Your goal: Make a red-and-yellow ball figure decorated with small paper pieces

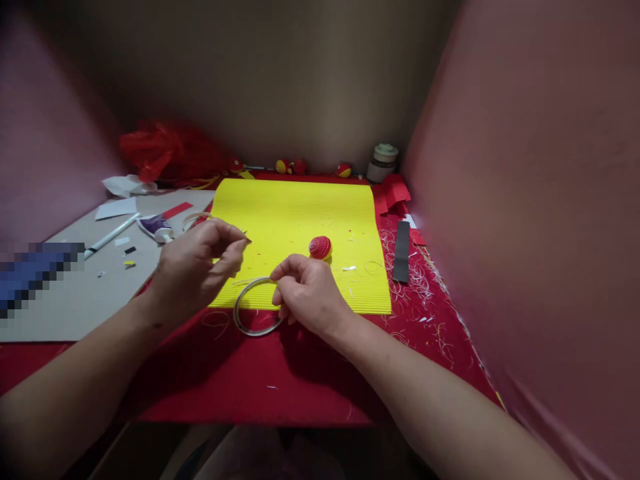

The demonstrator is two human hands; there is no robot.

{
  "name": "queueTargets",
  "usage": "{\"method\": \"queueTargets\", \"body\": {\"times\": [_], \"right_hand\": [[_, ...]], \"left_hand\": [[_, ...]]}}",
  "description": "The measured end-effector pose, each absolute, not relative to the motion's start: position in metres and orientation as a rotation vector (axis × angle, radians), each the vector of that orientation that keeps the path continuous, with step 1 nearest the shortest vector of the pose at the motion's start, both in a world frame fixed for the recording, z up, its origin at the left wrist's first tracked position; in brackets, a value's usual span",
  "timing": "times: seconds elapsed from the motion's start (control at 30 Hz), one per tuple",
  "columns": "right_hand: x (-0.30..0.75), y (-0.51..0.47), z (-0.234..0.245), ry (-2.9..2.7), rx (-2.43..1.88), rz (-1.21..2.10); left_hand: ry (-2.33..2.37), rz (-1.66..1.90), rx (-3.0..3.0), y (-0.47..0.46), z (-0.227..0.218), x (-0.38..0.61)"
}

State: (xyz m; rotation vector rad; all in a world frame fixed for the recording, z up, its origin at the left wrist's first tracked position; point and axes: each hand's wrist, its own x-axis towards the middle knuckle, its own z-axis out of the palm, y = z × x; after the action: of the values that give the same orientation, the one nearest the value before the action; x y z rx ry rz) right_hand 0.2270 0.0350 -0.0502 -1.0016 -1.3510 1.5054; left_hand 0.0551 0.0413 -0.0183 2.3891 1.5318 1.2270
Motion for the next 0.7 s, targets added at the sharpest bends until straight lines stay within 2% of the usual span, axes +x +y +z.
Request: {"method": "queueTargets", "body": {"times": [0.17, 0.47, 0.7], "right_hand": [[0.227, 0.034, -0.044, -1.311, -0.871, 1.313], [0.225, 0.034, -0.043, -1.320, -0.836, 1.219], [0.226, 0.034, -0.043, -1.261, -0.871, 1.293]], "left_hand": [[1.306, 1.077, 1.807, 0.032, -0.007, 0.062], [1.237, 1.016, 1.893, 0.025, -0.011, 0.069], [1.212, 1.007, 1.828, 0.026, -0.009, 0.069]]}}
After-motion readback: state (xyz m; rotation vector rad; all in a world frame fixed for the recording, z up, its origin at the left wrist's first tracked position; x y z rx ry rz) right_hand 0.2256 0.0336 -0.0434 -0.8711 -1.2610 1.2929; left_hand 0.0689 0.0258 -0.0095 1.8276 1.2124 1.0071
